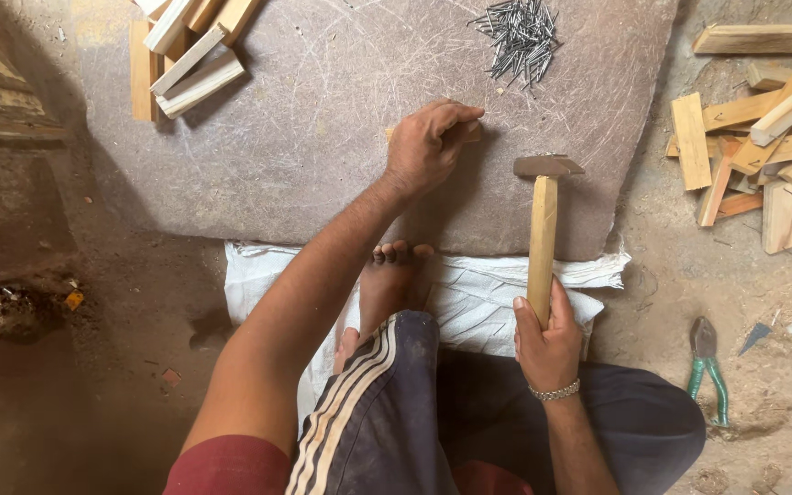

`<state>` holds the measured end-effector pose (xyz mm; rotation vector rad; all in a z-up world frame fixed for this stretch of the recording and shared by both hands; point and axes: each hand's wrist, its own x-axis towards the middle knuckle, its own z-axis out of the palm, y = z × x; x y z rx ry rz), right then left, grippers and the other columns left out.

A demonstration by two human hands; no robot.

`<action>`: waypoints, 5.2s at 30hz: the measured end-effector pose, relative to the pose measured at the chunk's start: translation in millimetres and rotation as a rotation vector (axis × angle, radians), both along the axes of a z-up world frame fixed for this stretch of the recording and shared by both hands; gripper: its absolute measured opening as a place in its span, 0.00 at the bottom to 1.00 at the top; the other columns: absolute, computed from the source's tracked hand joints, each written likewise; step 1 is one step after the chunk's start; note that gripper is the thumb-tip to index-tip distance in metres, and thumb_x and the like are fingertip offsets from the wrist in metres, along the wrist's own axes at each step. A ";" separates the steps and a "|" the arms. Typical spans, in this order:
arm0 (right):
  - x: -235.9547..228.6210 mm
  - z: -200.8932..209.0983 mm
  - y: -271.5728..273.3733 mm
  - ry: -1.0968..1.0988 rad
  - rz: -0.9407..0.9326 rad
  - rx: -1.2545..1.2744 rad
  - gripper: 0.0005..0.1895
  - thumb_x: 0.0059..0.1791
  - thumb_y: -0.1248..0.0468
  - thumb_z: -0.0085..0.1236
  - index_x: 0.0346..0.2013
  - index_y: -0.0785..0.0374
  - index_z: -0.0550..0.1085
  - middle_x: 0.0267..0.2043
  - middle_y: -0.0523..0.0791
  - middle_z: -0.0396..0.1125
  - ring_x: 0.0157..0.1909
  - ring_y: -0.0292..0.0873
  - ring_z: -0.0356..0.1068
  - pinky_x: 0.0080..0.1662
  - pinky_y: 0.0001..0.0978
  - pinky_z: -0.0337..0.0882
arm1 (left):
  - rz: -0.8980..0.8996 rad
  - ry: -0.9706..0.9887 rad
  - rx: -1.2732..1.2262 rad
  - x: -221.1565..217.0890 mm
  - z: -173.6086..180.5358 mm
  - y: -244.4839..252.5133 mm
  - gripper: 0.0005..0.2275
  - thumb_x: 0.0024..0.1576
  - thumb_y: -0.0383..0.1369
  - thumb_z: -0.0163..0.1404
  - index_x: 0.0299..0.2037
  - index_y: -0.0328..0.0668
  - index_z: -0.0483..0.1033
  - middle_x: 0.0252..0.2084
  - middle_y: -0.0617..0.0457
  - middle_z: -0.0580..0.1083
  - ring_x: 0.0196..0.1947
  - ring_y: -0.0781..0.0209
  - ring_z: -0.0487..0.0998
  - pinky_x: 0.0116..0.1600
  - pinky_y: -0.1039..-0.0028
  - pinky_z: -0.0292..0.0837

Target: The person hammers nails into small wooden blocks using a hammer. They pick up a nail, place it on a block, and strike it with the hammer repeatedly. The person works on multiple blocks, moving finished pieces aside.

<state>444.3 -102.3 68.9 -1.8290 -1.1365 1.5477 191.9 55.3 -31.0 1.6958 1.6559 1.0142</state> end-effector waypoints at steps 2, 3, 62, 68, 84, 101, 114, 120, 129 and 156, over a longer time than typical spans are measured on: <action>-0.3 -0.4 0.6 -0.033 0.032 0.016 0.30 0.52 0.67 0.53 0.70 0.66 0.61 0.20 0.40 0.63 0.16 0.29 0.59 0.16 0.23 0.61 | -0.012 0.047 0.032 0.1 -2.4 1.2 0.05 0.64 0.31 0.53 0.47 0.49 0.80 0.43 0.58 0.80 0.42 0.63 0.84 0.46 0.73 0.82; -0.6 -0.5 -0.1 -0.049 0.048 0.025 0.30 0.53 0.66 0.53 0.70 0.66 0.61 0.20 0.40 0.63 0.16 0.28 0.60 0.16 0.23 0.62 | -0.017 0.045 0.016 0.1 -3.9 1.8 0.05 0.64 0.32 0.52 0.47 0.49 0.80 0.43 0.59 0.80 0.42 0.65 0.84 0.45 0.75 0.83; 7.1 -0.6 -1.0 -0.225 -0.018 0.139 0.27 0.54 0.65 0.52 0.67 0.68 0.64 0.27 0.43 0.65 0.22 0.32 0.61 0.24 0.27 0.64 | 0.294 0.181 -0.807 -49.0 107.0 -2.8 0.24 0.61 0.52 0.54 0.59 0.44 0.70 0.53 0.45 0.78 0.53 0.54 0.80 0.52 0.62 0.74; 3.0 -1.6 4.0 -0.106 -0.074 0.119 0.26 0.54 0.65 0.52 0.66 0.68 0.64 0.27 0.40 0.64 0.21 0.28 0.60 0.21 0.22 0.62 | -0.125 0.940 0.325 -72.1 65.7 -25.5 0.27 0.41 0.60 0.53 0.52 0.70 0.74 0.53 0.57 0.73 0.53 0.59 0.71 0.56 0.66 0.72; 4.2 -12.3 5.3 0.005 -0.132 0.067 0.25 0.54 0.66 0.51 0.66 0.66 0.63 0.23 0.39 0.62 0.18 0.28 0.58 0.18 0.21 0.60 | -0.049 0.427 -0.107 -28.1 10.0 111.4 0.06 0.66 0.33 0.53 0.38 0.44 0.78 0.42 0.52 0.75 0.43 0.59 0.75 0.47 0.66 0.75; 2.6 -9.2 11.5 -0.051 -0.080 0.051 0.24 0.54 0.66 0.50 0.65 0.66 0.63 0.21 0.40 0.63 0.16 0.28 0.59 0.16 0.21 0.60 | -0.311 0.806 -0.145 -19.1 -5.5 141.6 0.08 0.67 0.28 0.38 0.45 0.31 0.71 0.42 0.45 0.70 0.41 0.58 0.71 0.49 0.64 0.75; 4.3 -12.6 11.0 0.019 -0.124 0.065 0.24 0.53 0.67 0.51 0.65 0.66 0.63 0.24 0.39 0.63 0.18 0.27 0.59 0.18 0.20 0.61 | -0.258 0.676 -0.287 -10.2 6.8 150.1 0.10 0.70 0.29 0.38 0.41 0.37 0.73 0.40 0.46 0.71 0.36 0.59 0.75 0.40 0.64 0.79; 8.2 -14.5 9.3 -0.025 -0.093 0.089 0.23 0.54 0.67 0.52 0.63 0.68 0.65 0.25 0.40 0.63 0.19 0.28 0.60 0.20 0.21 0.61 | -0.075 0.109 -0.059 -19.5 14.5 127.0 0.06 0.62 0.32 0.53 0.35 0.42 0.79 0.38 0.51 0.76 0.36 0.66 0.76 0.44 0.72 0.75; 9.1 -21.8 0.0 -0.411 0.138 0.364 0.29 0.54 0.61 0.56 0.67 0.71 0.64 0.42 0.51 0.73 0.40 0.43 0.75 0.41 0.36 0.74 | 0.199 -0.972 -0.471 -24.5 43.4 42.1 0.12 0.57 0.21 0.55 0.50 0.36 0.76 0.33 0.49 0.78 0.25 0.68 0.76 0.31 0.78 0.78; -4.5 -2.0 -4.7 -0.162 0.108 0.126 0.29 0.53 0.65 0.54 0.68 0.68 0.64 0.23 0.40 0.64 0.20 0.29 0.62 0.22 0.23 0.64 | 0.087 0.027 -0.050 3.1 9.5 -1.2 0.06 0.63 0.34 0.52 0.45 0.47 0.80 0.41 0.57 0.79 0.44 0.62 0.81 0.50 0.69 0.79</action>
